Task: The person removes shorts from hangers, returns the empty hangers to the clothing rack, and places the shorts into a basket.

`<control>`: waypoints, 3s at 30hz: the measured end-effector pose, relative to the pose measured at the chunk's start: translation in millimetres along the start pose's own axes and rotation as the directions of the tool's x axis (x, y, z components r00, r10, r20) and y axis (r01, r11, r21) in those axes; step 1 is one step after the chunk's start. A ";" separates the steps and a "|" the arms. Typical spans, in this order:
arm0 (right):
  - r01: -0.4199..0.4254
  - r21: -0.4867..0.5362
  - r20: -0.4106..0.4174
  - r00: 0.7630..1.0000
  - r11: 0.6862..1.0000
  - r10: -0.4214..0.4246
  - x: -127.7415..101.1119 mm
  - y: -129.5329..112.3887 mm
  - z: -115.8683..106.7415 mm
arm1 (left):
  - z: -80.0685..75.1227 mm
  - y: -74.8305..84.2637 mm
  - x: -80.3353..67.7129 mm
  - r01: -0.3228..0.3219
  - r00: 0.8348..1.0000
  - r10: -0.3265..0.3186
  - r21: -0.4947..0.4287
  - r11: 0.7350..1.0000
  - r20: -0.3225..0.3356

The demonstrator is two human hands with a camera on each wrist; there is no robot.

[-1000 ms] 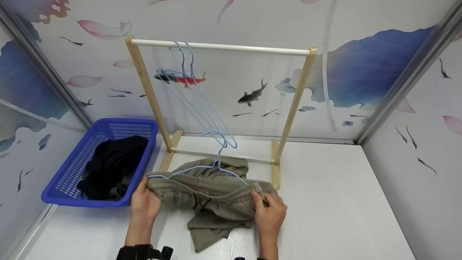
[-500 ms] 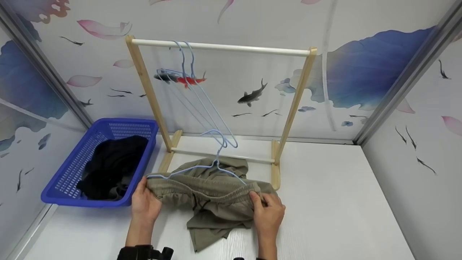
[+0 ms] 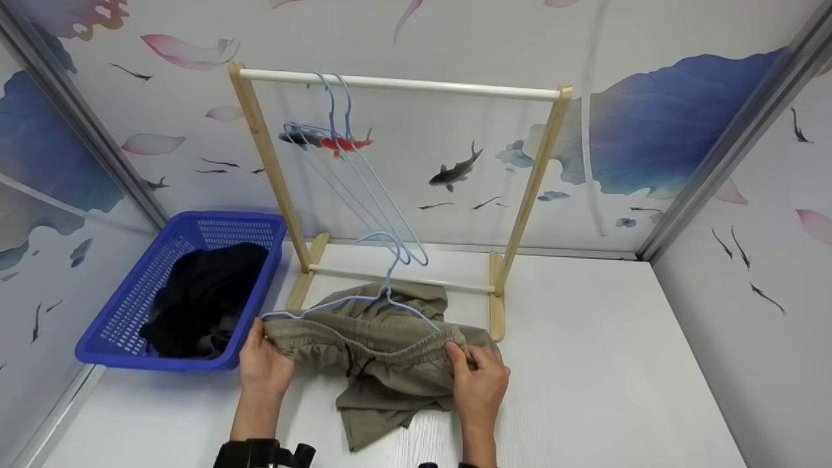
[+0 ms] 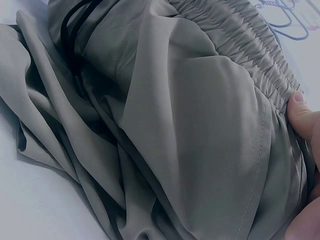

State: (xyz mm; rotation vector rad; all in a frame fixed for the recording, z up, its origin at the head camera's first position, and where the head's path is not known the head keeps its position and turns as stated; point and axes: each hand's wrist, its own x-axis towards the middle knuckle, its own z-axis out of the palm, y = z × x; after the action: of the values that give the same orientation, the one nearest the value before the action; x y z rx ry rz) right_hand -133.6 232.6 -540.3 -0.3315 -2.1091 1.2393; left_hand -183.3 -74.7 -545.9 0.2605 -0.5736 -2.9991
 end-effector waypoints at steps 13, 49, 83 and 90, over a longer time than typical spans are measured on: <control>-0.044 -0.021 0.061 0.997 0.999 0.045 0.5 -0.7 -0.4 | 1.7 -1.4 1.6 0.023 0.998 -0.021 -0.034 0.999 0.053; -0.032 0.029 0.121 0.992 0.999 0.029 -4.2 -2.9 -1.1 | 22.3 2.5 -9.9 -0.195 0.888 0.456 0.857 0.477 -0.052; -0.016 0.057 0.137 0.991 0.998 0.008 -7.9 -6.8 0.4 | 40.8 -28.0 -13.7 -0.539 0.674 0.268 0.707 -0.458 0.688; -0.028 0.065 0.151 0.988 0.998 0.018 -8.3 -8.5 0.7 | 45.9 -33.8 -14.0 -0.628 0.620 0.168 0.613 -0.479 0.766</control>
State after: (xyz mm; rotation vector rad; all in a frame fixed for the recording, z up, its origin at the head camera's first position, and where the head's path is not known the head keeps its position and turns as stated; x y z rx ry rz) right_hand -126.9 223.4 -536.8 -0.2397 -2.1900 1.3834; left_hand -179.3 -25.3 -514.3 -0.4049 -2.2843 -0.8709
